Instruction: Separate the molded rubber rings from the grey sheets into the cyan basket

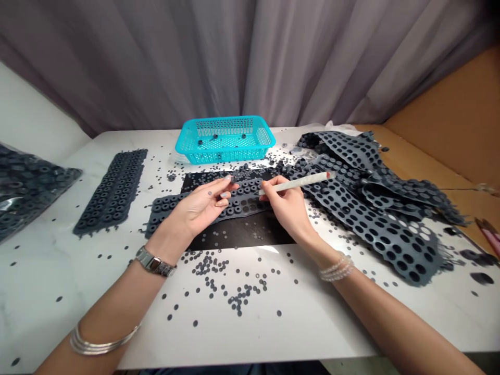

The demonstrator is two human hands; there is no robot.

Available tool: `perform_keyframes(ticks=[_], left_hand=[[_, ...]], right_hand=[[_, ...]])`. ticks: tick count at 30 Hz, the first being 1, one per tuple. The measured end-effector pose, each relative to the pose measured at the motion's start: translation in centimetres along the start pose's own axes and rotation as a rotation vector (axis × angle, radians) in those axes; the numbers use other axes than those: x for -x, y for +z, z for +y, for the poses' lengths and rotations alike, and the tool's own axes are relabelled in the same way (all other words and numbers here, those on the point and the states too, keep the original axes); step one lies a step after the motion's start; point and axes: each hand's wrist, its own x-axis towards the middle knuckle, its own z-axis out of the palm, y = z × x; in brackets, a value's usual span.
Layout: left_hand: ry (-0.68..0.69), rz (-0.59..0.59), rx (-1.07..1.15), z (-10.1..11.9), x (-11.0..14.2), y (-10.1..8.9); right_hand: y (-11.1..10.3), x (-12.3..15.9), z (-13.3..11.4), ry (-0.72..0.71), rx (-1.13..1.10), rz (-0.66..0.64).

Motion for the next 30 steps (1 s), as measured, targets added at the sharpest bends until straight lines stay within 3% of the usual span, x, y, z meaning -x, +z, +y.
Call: perform_keyframes(ticks=[16, 22, 26, 28, 30], left_hand=[[-0.123, 0.006, 0.177, 0.3, 0.8, 0.9], [-0.09, -0.044, 0.262, 1.0, 0.6, 0.1], [0.003, -0.033, 0.008, 1.1, 0.3, -0.3], [0.127, -0.007, -0.336, 1.0, 0.3, -0.4], [0.316, 0.047, -0.814, 0.7, 0.4, -0.5]], right_hand=[[0.2, 0.1, 0.0, 0.01, 0.003, -0.014], [0.5, 0.2, -0.2, -0.037, -0.03, -0.095], [1.0, 0.1, -0.7, -0.099, 0.063, -0.202], [1.3, 0.1, -0.8, -0.112, 0.115, -0.235], [1.4, 0.0, -0.9, -0.116, 0.141, -0.247]])
